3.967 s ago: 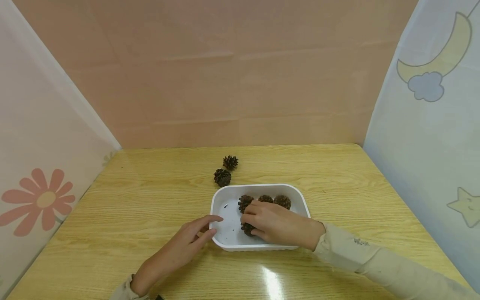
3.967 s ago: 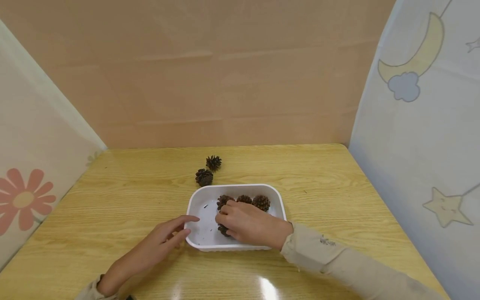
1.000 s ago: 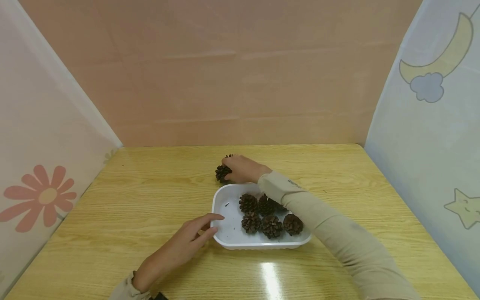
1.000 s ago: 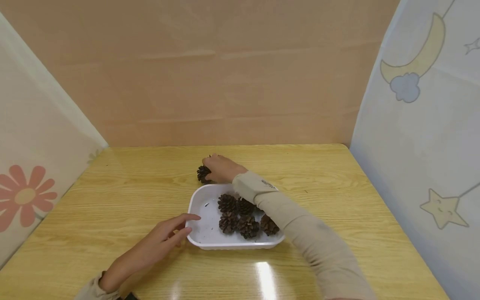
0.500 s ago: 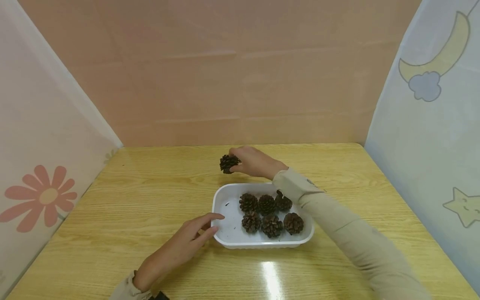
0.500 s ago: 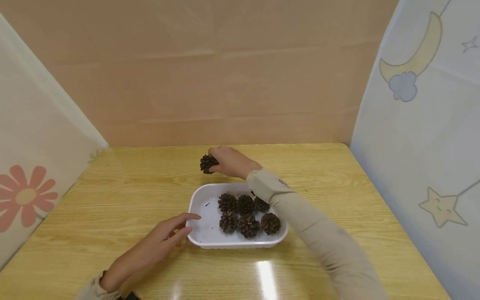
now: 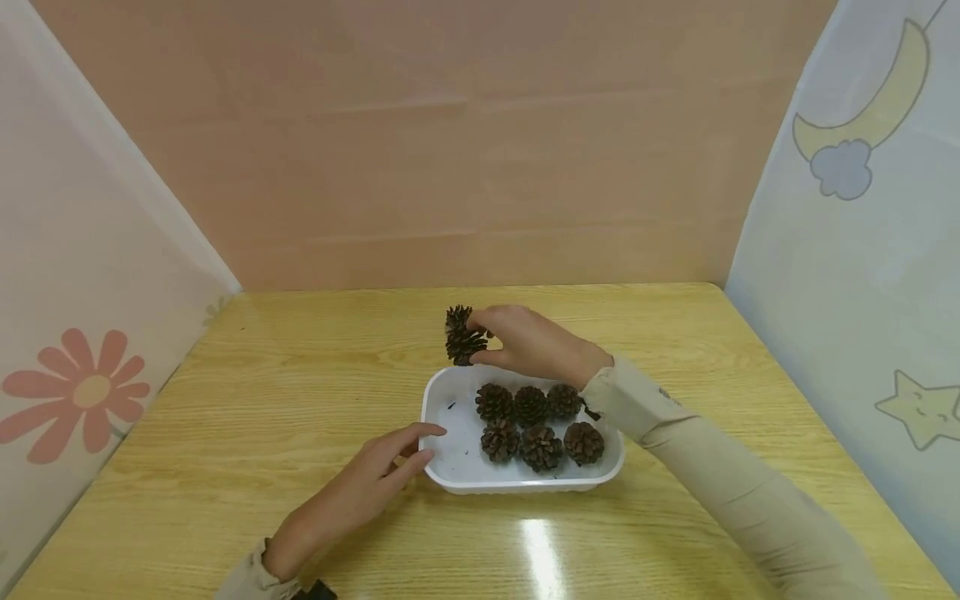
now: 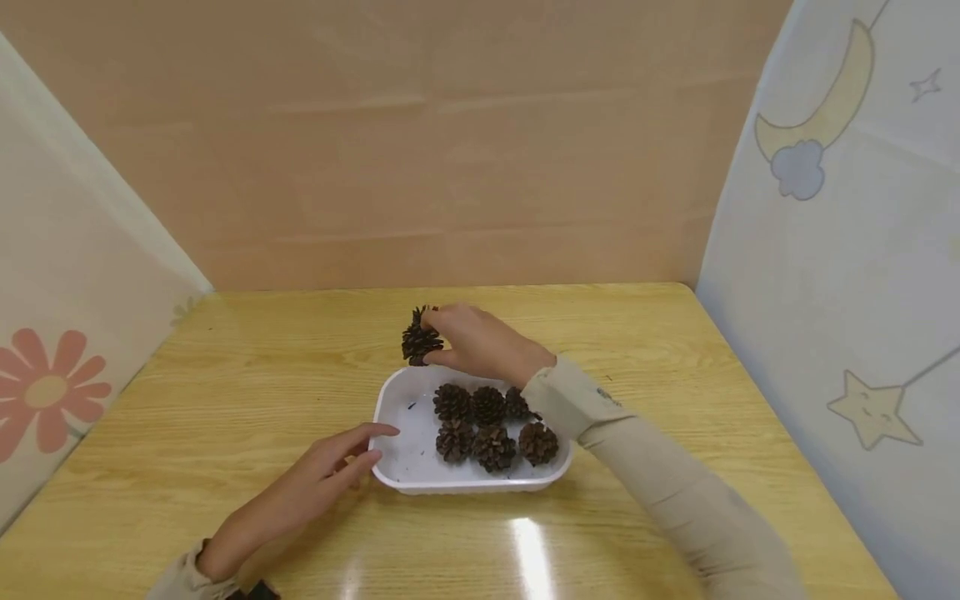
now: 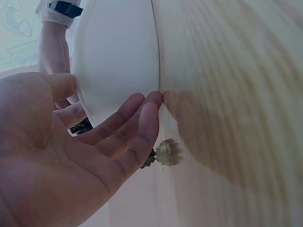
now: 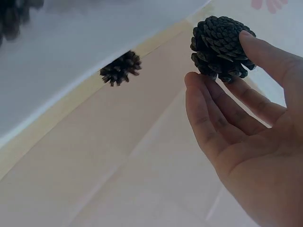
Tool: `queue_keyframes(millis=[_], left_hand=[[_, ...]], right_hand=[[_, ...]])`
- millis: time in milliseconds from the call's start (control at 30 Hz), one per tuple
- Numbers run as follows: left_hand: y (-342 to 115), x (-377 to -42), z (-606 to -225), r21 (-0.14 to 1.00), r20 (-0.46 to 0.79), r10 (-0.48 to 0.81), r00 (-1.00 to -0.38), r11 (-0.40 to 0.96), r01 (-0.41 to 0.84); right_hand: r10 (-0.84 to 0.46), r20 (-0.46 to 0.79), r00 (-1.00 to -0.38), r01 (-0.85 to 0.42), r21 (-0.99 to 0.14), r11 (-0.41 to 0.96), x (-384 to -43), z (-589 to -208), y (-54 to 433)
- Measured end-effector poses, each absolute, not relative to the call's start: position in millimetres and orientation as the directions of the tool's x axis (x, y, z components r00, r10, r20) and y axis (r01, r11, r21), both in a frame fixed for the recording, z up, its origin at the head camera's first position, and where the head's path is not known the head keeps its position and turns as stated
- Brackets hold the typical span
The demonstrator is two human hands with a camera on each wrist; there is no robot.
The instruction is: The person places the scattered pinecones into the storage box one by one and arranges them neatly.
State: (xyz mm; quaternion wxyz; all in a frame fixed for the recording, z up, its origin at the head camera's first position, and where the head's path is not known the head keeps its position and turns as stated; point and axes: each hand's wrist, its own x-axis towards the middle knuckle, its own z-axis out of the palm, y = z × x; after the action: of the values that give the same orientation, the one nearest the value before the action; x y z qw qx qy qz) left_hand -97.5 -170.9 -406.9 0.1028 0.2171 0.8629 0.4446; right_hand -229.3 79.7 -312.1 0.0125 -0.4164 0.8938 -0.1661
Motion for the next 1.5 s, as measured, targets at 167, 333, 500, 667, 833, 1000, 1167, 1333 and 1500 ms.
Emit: queue_keyframes(millis=[167, 333, 500, 667, 833, 1000, 1167, 1333, 1500], left_hand=[[-170, -99, -408, 0.806, 0.031, 0.468, -0.883, 0.511, 0.299], [-170, -99, -410, 0.800, 0.039, 0.465, -0.884, 0.515, 0.306], [-169, -100, -411, 0.801, 0.035, 0.465, -0.885, 0.516, 0.303], [-169, -100, -410, 0.806, 0.030, 0.465, -0.885, 0.512, 0.297], [-170, -100, -412, 0.810, 0.028, 0.472, -0.881, 0.506, 0.297], [-170, -100, -412, 0.813, 0.029, 0.477, -0.879, 0.500, 0.298], [-170, -100, -413, 0.823, 0.037, 0.480, -0.877, 0.483, 0.299], [-170, -100, -413, 0.826, 0.037, 0.484, -0.874, 0.478, 0.299], [-169, -100, -414, 0.824, 0.032, 0.481, -0.876, 0.484, 0.295]], right_hand=[[-0.768, 0.114, -0.630, -0.762, -0.282, 0.583, -215, -314, 81], [-0.791, 0.115, -0.601, -0.786, -0.260, 0.560, -203, -320, 81], [-0.822, 0.114, -0.557, -0.822, -0.214, 0.528, -195, -326, 79], [-0.841, 0.072, -0.536, -0.837, -0.169, 0.520, -190, -333, 74], [-0.852, 0.045, -0.521, -0.849, -0.125, 0.513, -187, -338, 69], [-0.863, 0.071, -0.501, -0.865, -0.072, 0.497, -188, -344, 63], [-0.872, 0.081, -0.483, -0.875, 0.000, 0.485, -190, -352, 58], [-0.873, 0.075, -0.483, -0.874, 0.020, 0.485, -191, -358, 59], [-0.880, 0.078, -0.468, -0.882, 0.007, 0.470, -192, -358, 62]])
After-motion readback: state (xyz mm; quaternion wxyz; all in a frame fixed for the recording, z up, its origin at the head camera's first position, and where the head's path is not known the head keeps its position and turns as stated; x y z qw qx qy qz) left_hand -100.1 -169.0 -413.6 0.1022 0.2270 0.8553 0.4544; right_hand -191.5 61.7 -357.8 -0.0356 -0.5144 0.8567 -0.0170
